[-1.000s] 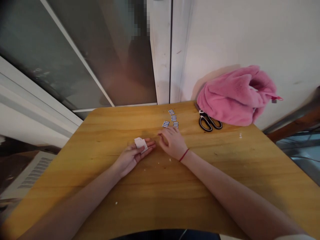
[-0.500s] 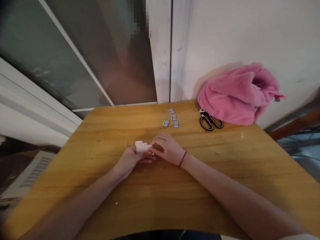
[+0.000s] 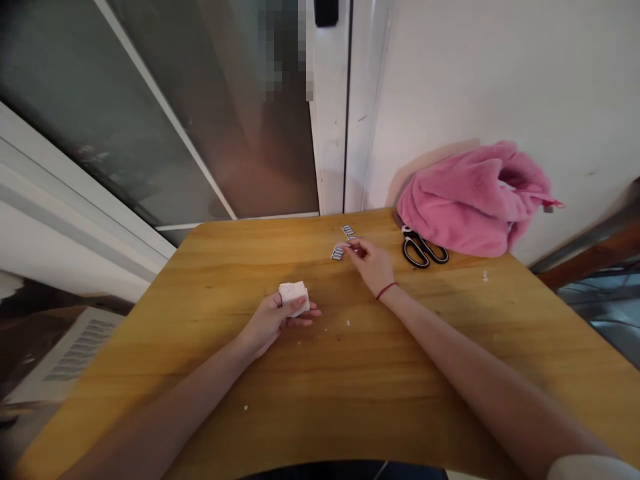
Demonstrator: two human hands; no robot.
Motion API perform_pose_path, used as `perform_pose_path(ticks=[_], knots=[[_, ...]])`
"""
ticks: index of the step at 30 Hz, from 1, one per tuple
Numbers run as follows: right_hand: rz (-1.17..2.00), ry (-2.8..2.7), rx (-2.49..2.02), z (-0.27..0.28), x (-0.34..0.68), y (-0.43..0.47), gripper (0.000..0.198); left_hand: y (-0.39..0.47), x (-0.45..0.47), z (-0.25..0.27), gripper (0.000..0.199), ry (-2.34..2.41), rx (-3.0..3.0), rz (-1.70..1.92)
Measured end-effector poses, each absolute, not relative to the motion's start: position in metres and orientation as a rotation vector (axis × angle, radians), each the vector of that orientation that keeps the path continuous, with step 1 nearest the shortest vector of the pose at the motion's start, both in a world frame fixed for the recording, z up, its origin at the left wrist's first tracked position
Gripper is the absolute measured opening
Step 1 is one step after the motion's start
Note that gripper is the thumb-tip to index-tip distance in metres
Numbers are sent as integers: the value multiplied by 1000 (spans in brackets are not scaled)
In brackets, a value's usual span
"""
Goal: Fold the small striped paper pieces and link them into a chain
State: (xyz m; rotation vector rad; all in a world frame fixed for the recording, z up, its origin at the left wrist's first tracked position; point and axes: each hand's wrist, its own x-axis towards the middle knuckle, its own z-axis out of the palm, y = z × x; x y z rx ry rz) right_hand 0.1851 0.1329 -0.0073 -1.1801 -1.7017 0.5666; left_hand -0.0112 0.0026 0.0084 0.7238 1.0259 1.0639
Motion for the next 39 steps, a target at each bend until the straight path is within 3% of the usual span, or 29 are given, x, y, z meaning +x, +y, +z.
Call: perform_pose_path(ticks=[3, 7, 12, 16, 24, 31, 39], knots=[[540, -1780, -1183, 0, 189, 169, 23, 4, -12, 7, 28, 1009, 733, 1055], [150, -2111, -1157, 4, 180, 196, 18, 4, -14, 7, 29, 977, 744, 1021], [-151, -2375, -1134, -9, 170, 202, 27, 4, -15, 6, 27, 928, 758, 1018], [-192, -2260, -1213, -1, 175, 193, 42, 5, -15, 5, 26, 923, 753, 1015], [-256, -2616, -1209, 6, 189, 129, 38, 6, -14, 3, 29, 921, 758, 1014], [8, -2518, -1048, 6, 203, 137, 54, 6, -16, 7, 24, 886, 718, 1036], [804, -2256, -785, 14, 152, 82, 25, 8, -15, 5, 29, 822, 649, 1091]])
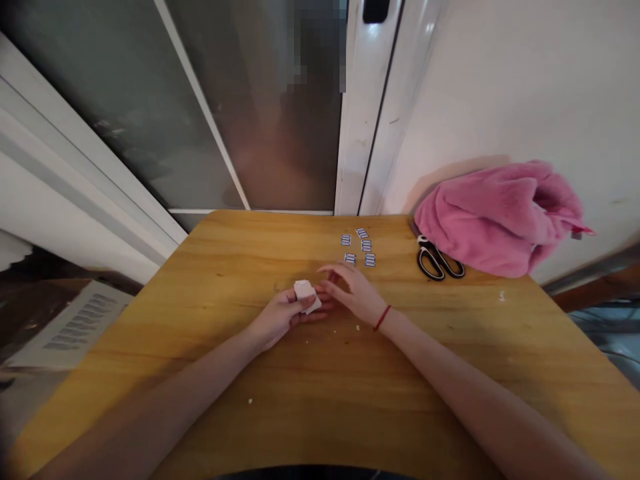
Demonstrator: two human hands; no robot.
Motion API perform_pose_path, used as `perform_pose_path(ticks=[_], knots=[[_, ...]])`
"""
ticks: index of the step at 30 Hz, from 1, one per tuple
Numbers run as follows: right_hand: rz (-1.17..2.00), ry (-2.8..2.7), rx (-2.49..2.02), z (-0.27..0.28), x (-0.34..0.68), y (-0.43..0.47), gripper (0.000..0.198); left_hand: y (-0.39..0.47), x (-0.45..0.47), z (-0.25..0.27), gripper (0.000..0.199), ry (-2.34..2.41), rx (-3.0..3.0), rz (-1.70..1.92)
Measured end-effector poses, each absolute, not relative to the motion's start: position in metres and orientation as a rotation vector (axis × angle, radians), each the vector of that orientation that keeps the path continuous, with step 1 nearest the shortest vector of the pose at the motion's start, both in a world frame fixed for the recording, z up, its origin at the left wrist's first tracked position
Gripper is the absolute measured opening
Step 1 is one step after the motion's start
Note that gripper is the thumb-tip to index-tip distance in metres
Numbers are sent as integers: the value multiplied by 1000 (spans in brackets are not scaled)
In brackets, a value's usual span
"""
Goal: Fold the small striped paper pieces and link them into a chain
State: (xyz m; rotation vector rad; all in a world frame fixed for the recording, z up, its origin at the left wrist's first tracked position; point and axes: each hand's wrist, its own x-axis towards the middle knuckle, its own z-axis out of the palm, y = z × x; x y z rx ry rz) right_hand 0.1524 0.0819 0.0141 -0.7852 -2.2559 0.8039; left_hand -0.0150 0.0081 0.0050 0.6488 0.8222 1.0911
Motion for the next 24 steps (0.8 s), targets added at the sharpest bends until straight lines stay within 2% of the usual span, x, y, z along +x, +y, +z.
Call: perform_pose_path(ticks=[3, 8, 13, 18, 21, 24], knots=[[977, -2182, -828, 15, 138, 67, 24, 6, -13, 3, 31, 846, 710, 1100], [1081, -2070, -897, 16, 135, 62, 19, 4, -11, 6, 29, 940, 746, 1066], [1259, -1838, -980, 13, 141, 80, 26, 5, -12, 5, 29, 920, 713, 1093], [984, -1630, -1149, 25, 158, 145, 28, 7, -12, 2, 32, 911, 706, 1096], [828, -1721, -1201, 30, 161, 191, 22, 8, -13, 2, 32, 885, 722, 1062], [849, -1817, -1260, 25, 154, 224, 10, 8, -14, 2, 33, 871, 712, 1042]])
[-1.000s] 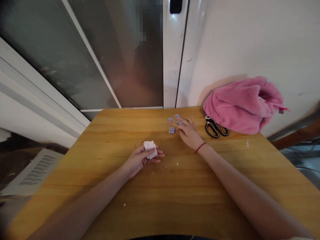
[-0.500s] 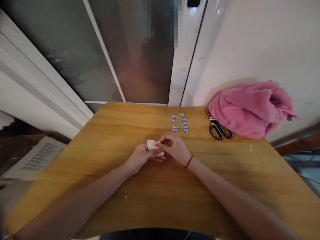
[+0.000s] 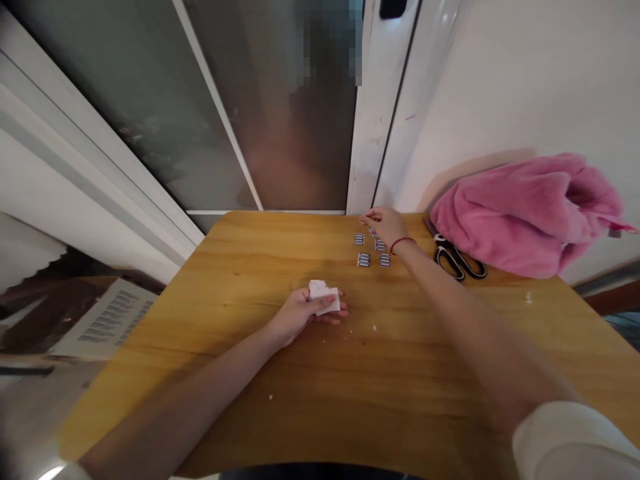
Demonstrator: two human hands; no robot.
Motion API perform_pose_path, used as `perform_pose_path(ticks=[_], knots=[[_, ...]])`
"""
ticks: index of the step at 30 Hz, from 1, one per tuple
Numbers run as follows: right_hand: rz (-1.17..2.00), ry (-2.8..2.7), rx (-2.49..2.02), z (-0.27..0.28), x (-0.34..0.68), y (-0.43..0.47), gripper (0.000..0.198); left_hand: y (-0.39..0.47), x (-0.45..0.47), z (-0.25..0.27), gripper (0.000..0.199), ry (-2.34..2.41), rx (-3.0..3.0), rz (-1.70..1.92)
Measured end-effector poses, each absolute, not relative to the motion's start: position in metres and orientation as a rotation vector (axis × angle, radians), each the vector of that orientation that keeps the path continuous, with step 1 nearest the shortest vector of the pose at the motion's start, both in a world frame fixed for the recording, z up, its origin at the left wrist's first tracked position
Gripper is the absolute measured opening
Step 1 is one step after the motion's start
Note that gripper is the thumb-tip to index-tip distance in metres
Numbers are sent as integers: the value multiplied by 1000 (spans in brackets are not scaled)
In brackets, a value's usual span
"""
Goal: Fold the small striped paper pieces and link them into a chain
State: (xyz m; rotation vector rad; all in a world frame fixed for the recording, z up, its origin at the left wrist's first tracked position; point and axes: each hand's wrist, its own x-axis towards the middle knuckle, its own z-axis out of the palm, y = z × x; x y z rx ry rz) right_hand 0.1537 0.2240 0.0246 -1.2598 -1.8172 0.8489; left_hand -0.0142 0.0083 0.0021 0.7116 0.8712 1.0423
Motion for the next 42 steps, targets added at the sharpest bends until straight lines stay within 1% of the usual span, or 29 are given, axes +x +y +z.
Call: perform_pose_path(ticks=[1, 3, 6, 8, 10, 15, 18, 22, 26, 30, 32, 36, 42], knots=[[772, -1915, -1314, 21, 150, 231, 9, 8, -14, 2, 34, 863, 709, 1038], [502, -2164, -1375, 14, 144, 242, 12, 8, -15, 3, 35, 845, 708, 1029], [94, -2502, -1326, 7, 141, 249, 19, 8, -15, 3, 35, 826, 705, 1016], [-74, -2599, -1292, 6, 143, 250, 22, 8, -15, 2, 35, 821, 707, 1015], [-154, -2614, -1297, 8, 147, 248, 25, 8, -15, 1, 34, 822, 714, 1013], [-213, -2577, -1353, 13, 157, 235, 37, 9, -15, -1, 33, 822, 735, 1010], [-242, -2554, -1327, 13, 163, 219, 39, 9, -15, -1, 34, 805, 754, 1017], [-266, -2677, -1285, 9, 172, 195, 39, 8, -15, 0, 35, 792, 762, 1015], [-171, -2621, -1333, 7, 179, 186, 43, 7, -15, 2, 36, 802, 779, 1016], [-114, -2379, -1582, 9, 188, 194, 41, 6, -14, 3, 36, 808, 785, 1009], [-108, -2381, -1677, 7, 191, 201, 39, 7, -14, 3, 35, 803, 786, 1009], [-102, -2416, -1717, 3, 191, 215, 41, 7, -15, 3, 35, 807, 785, 1002], [87, -2207, -1821, 9, 185, 218, 44, 8, -17, 4, 32, 791, 721, 1008]])
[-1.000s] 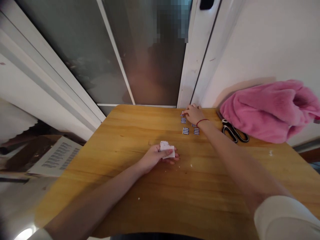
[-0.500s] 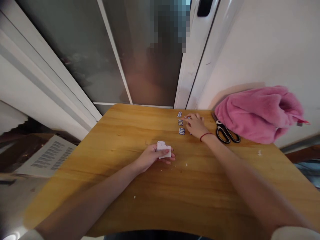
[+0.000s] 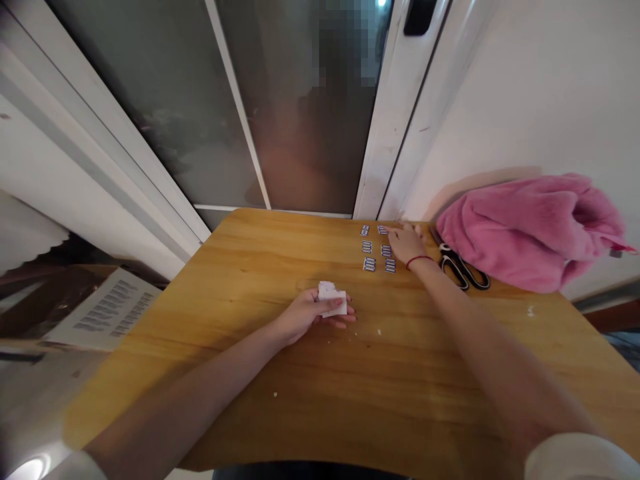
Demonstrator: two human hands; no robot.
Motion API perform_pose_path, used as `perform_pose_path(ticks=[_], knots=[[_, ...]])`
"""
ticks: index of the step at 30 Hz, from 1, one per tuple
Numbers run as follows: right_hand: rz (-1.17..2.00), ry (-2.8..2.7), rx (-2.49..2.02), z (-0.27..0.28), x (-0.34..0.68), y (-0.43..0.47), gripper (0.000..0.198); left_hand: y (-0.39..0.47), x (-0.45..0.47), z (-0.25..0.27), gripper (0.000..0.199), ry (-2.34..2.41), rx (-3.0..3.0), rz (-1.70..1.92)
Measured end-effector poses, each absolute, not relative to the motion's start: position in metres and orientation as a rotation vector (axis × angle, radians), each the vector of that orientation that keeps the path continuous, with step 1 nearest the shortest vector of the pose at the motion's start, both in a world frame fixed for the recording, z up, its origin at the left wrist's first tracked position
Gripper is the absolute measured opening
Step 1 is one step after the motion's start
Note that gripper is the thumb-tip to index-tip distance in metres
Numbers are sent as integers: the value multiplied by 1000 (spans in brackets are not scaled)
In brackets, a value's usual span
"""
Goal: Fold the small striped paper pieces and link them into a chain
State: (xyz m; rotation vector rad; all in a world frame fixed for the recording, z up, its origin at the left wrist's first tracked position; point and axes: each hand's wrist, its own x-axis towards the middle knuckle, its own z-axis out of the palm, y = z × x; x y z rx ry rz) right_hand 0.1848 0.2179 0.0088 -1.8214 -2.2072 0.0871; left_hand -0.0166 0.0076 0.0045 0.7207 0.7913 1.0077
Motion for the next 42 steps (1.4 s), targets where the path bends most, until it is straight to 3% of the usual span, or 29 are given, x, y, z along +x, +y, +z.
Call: perform_pose_path(ticks=[9, 15, 21, 32, 42], knots=[[-120, -2267, -1770, -3, 204, 155, 39, 9, -19, 4, 29, 760, 672, 1024], [-85, -2293, -1787, -12, 203, 160, 42, 8, -20, 7, 27, 807, 668, 1011], [-258, -2158, -1542, -2, 209, 138, 41, 8, -22, 9, 24, 849, 625, 1009], [-99, -2238, -1479, -6, 205, 139, 41, 8, -21, 15, 16, 888, 546, 1039], [-185, -2341, -1387, -10, 184, 135, 39, 9, -18, 13, 17, 871, 498, 1049]])
